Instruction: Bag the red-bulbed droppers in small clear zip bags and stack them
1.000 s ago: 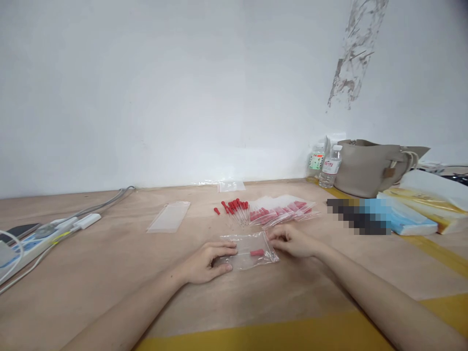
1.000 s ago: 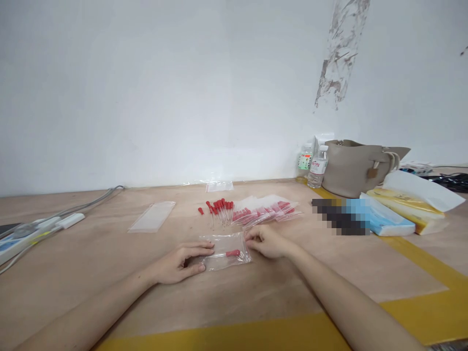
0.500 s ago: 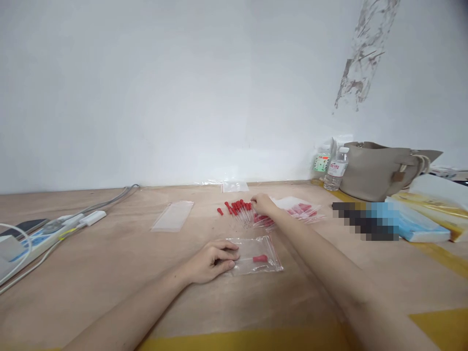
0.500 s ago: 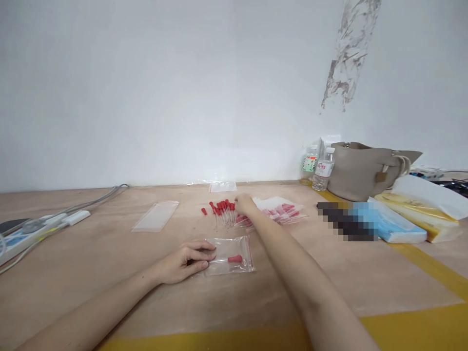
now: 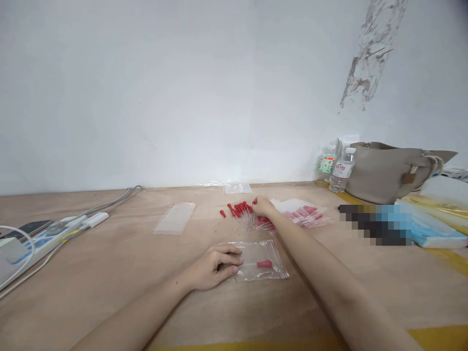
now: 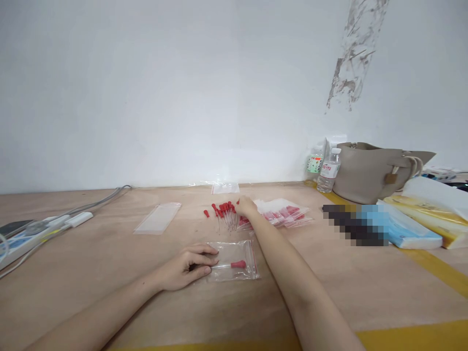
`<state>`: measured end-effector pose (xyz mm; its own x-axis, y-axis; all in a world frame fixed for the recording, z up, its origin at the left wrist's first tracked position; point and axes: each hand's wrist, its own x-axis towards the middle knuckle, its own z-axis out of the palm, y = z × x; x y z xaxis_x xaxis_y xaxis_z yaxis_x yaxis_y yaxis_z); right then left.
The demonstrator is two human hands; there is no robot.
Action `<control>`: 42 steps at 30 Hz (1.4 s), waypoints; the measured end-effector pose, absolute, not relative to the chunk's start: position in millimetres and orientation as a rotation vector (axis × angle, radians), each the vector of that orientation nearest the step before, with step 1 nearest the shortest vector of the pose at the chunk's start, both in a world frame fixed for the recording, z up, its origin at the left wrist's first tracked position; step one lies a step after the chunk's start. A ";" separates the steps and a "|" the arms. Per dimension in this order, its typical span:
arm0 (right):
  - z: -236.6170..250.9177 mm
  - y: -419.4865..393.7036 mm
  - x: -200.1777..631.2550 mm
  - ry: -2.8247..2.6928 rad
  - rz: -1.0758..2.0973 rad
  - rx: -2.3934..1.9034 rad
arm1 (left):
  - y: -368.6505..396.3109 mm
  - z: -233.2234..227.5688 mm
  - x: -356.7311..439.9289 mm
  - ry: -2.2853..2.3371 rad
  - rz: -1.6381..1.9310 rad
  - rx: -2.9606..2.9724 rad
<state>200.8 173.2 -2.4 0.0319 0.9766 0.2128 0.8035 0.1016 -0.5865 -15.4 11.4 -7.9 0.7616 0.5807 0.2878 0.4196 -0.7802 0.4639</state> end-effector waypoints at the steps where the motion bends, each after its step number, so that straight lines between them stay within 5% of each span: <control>1: -0.3 171.6 202.0 -1.762 0.397 -1.694 | 11.2 -7.3 -15.4 0.761 0.598 2.584; 10: 8.6 91.6 258.5 -1.258 0.528 -1.117 | 10.1 -4.4 -16.2 0.756 0.548 2.594; 21: -27.1 22.1 263.5 -0.873 1.133 -1.080 | 10.3 -2.9 -14.1 0.792 0.554 2.585; 24: -27.8 14.0 267.9 -1.146 1.222 -1.136 | 9.6 -3.4 -14.8 0.822 0.552 2.570; 29: -28.5 12.9 279.7 -1.764 0.821 -1.263 | 9.7 -3.6 -14.4 0.842 0.531 2.568; 34: -30.0 13.6 263.8 -1.839 0.775 -1.270 | 9.6 -2.9 -13.2 0.842 0.525 2.572; 42: -15.8 5.5 261.9 -1.982 1.241 -0.967 | 11.7 -5.1 -13.6 0.831 0.537 2.581</control>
